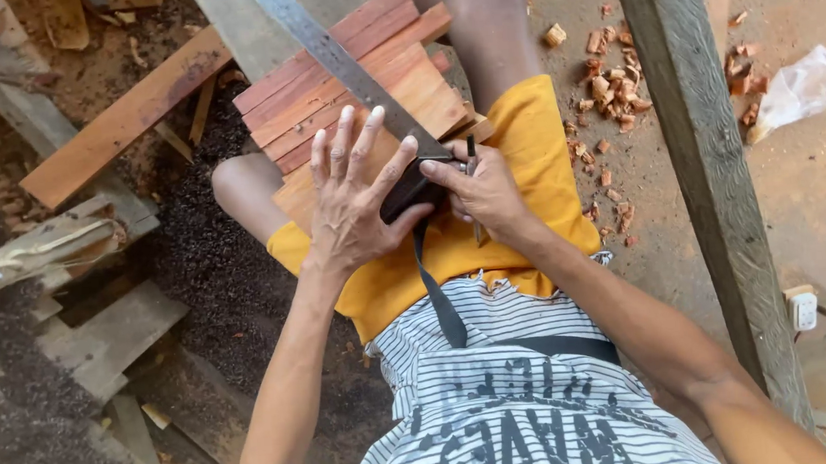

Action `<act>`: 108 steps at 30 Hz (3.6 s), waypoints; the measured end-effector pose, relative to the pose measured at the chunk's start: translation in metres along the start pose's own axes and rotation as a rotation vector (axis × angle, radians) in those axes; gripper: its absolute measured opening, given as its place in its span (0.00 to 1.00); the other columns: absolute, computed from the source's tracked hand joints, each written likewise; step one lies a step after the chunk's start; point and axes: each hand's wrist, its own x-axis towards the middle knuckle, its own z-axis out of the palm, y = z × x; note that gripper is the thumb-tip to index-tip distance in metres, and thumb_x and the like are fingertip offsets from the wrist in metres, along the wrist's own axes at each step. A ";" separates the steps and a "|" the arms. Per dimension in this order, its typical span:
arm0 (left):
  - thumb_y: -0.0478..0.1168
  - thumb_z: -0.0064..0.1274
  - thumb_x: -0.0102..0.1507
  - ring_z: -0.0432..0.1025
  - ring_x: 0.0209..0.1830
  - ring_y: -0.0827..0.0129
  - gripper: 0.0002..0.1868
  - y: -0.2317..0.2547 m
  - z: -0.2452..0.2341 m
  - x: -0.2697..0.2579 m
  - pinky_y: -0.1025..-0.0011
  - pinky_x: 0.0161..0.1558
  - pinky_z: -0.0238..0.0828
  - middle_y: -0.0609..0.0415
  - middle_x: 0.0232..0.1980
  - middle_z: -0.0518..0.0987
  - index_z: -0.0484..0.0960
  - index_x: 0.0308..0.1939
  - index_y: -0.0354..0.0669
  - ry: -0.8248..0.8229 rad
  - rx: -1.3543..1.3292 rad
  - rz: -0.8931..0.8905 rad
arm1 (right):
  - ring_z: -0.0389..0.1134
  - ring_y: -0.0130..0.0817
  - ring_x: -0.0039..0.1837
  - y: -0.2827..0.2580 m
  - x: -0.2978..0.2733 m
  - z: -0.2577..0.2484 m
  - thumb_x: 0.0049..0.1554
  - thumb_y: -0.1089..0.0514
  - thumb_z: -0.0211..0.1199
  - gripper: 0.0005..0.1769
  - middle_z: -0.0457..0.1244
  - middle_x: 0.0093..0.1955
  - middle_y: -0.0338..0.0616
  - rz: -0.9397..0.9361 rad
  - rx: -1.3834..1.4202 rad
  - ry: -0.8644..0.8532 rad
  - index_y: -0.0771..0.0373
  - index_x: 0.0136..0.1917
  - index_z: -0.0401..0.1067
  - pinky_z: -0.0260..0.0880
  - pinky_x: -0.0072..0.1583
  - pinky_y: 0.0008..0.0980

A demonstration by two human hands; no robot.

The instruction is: The recorder is using a square ruler and a pen to mark lines on a stack of small wooden blocks for a woodworking project.

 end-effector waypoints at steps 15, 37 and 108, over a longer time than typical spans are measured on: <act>0.46 0.67 0.64 0.48 0.81 0.32 0.27 -0.009 0.014 -0.008 0.35 0.78 0.39 0.59 0.78 0.68 0.81 0.66 0.47 -0.007 0.108 0.053 | 0.50 0.16 0.22 0.002 0.004 0.003 0.64 0.54 0.62 0.10 0.55 0.24 0.28 -0.051 0.059 -0.012 0.63 0.48 0.75 0.48 0.25 0.24; 0.50 0.66 0.67 0.50 0.81 0.35 0.26 -0.012 0.019 -0.011 0.37 0.77 0.42 0.62 0.78 0.69 0.81 0.68 0.51 0.003 0.158 0.060 | 0.49 0.14 0.23 -0.009 0.001 0.000 0.65 0.53 0.60 0.11 0.56 0.27 0.26 0.038 0.096 -0.056 0.64 0.50 0.74 0.47 0.25 0.21; 0.46 0.72 0.49 0.63 0.64 0.54 0.56 -0.003 -0.038 0.000 0.52 0.62 0.56 0.45 0.66 0.70 0.59 0.78 0.47 -0.106 0.319 -0.226 | 0.51 0.13 0.27 -0.082 -0.058 -0.069 0.65 0.59 0.64 0.07 0.56 0.28 0.26 -0.410 -0.136 0.220 0.66 0.54 0.74 0.47 0.29 0.20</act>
